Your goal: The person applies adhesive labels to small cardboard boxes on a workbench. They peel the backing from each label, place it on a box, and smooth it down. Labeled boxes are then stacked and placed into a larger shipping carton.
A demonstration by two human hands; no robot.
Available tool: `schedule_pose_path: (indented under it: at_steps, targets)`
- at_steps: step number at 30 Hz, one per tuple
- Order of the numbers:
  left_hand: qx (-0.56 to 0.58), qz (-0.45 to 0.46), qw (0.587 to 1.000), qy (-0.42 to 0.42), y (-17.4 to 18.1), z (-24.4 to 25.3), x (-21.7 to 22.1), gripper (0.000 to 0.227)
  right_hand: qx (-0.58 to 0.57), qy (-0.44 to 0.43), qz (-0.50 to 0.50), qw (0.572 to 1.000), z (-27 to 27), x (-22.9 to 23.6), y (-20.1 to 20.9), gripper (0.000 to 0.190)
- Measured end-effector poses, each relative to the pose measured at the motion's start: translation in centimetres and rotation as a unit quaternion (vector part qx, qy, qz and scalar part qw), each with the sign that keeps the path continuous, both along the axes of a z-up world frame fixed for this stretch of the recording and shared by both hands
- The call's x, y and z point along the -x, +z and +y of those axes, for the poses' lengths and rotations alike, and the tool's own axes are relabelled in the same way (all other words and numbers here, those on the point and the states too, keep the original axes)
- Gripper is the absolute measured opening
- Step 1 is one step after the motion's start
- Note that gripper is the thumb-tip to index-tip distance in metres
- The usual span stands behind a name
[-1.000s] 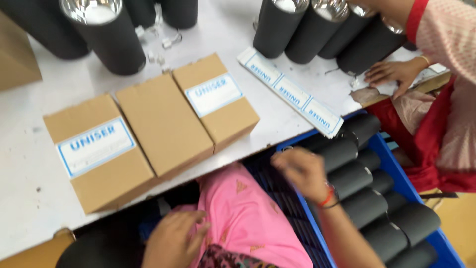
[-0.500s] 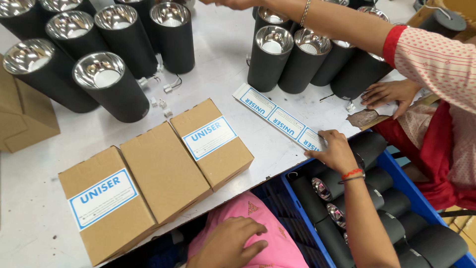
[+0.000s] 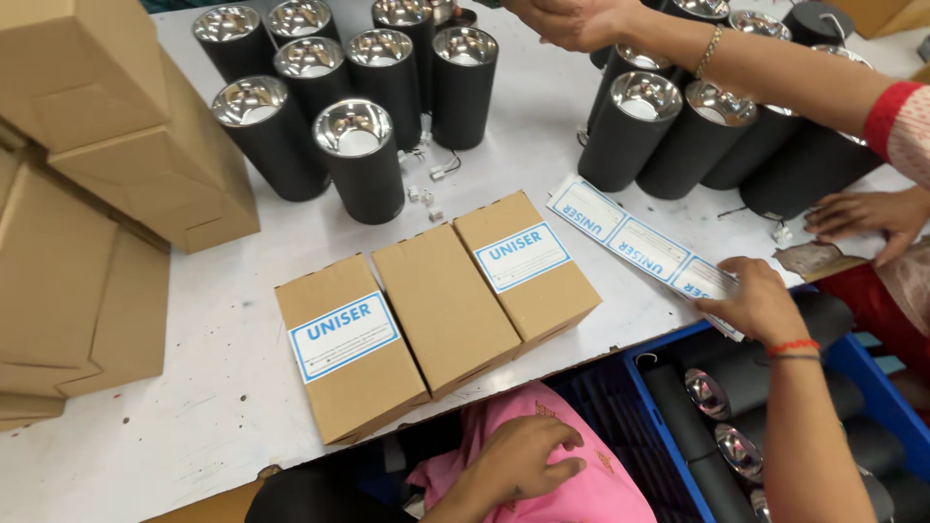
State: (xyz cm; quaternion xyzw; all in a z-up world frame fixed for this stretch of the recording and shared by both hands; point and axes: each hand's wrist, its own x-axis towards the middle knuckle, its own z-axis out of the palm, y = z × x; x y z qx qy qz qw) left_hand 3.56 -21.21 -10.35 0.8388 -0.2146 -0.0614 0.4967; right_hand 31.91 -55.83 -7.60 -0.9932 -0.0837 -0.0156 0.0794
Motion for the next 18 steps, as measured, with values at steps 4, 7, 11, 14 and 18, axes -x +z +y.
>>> schedule_pose_path:
  at_steps: [4,7,11,14,18]
  targets:
    - [0.053,0.074,0.996,-0.009,1.8,0.2,0.1,0.041,-0.174,-0.026,-0.015,0.984,0.3,3.6,3.6,0.073]
    - [0.159,0.091,0.983,0.008,4.1,0.9,-0.2,0.049,-0.342,0.014,-0.009,0.94,1.5,7.8,5.4,0.067]
    - [0.379,0.086,0.918,0.083,7.6,2.4,-0.6,0.069,-0.352,0.033,0.091,0.931,4.8,13.9,6.8,0.08]
    - [0.521,0.053,0.835,0.17,9.7,3.8,0.2,0.065,-0.336,0.194,0.048,0.92,7.9,16.3,8.8,0.079]
    - [0.627,0.07,0.733,0.254,11.5,5.1,2.9,0.057,-0.312,0.393,-0.049,0.863,12.5,17.1,12.1,0.076]
